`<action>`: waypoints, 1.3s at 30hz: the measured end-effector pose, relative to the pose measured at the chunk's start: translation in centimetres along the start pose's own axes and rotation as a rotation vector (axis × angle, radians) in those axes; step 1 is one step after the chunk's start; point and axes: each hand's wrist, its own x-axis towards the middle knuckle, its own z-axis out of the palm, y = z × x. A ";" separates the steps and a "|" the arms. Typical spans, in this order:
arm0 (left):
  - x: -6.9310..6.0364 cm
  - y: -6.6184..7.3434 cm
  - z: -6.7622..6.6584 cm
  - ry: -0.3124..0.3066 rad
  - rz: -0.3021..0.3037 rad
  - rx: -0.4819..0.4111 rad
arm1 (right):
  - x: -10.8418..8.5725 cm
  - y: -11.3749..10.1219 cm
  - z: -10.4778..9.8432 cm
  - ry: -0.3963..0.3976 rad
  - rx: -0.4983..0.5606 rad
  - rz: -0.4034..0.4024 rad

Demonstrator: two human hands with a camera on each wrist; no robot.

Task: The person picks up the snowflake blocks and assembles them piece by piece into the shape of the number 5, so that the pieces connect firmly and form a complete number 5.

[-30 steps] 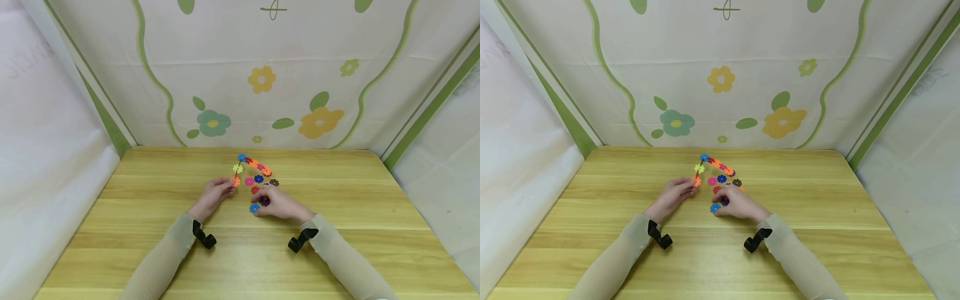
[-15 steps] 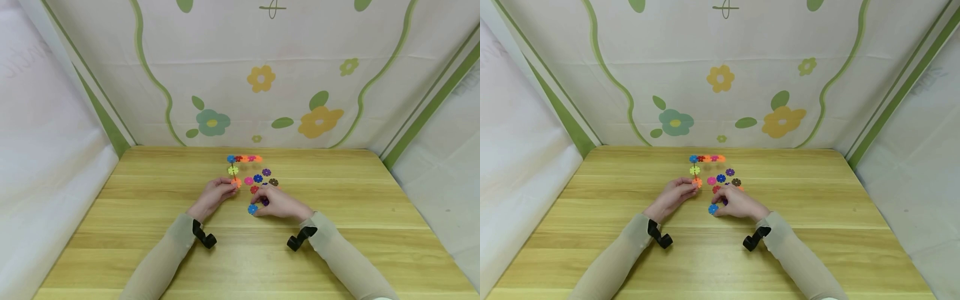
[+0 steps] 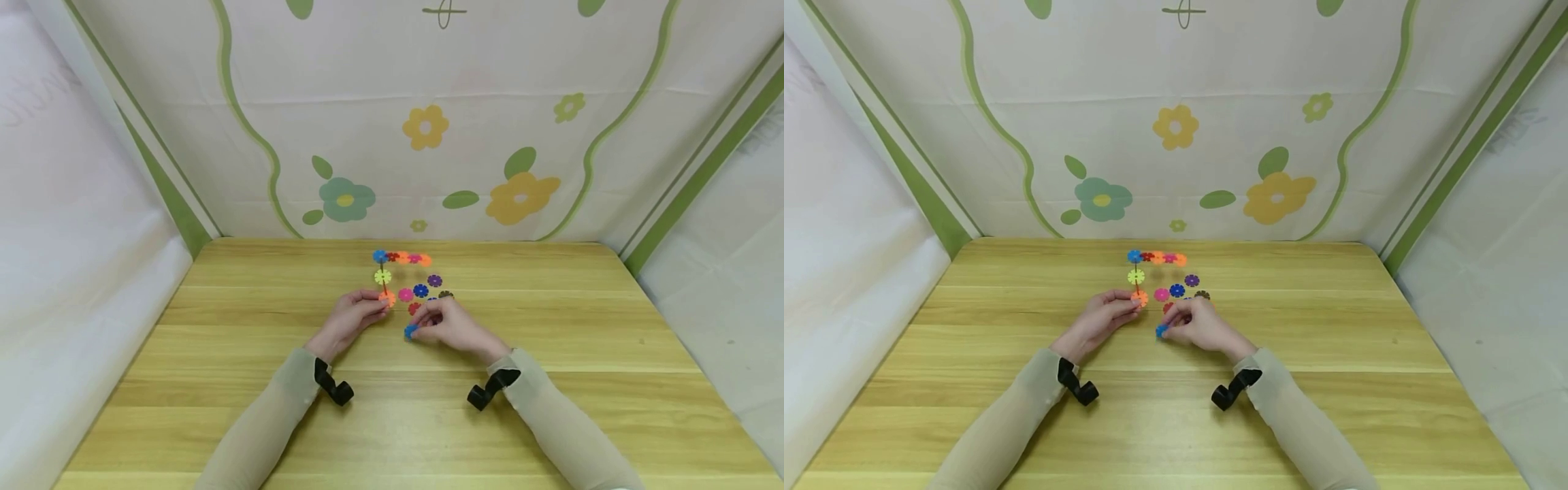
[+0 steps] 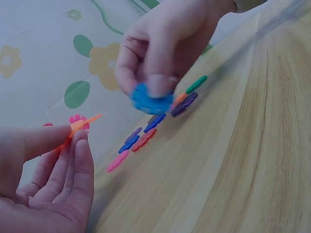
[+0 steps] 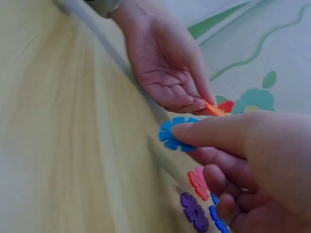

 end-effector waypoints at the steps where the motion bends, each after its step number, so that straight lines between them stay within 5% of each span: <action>1: 0.0 0.0 0.0 -0.002 -0.001 -0.002 | 0.1 0.1 0.0 0.054 0.039 0.003; 6: -0.1 -0.1 0.0 -0.007 0.002 -0.002 | 0.9 0.5 -0.2 0.269 0.152 0.051; 10: -0.2 -0.1 0.1 -0.016 0.005 0.001 | 1.3 0.8 -0.1 0.328 0.191 0.070; 39: -1.1 0.3 0.5 -0.001 -0.037 0.024 | 2.5 0.5 0.7 0.257 0.235 -0.057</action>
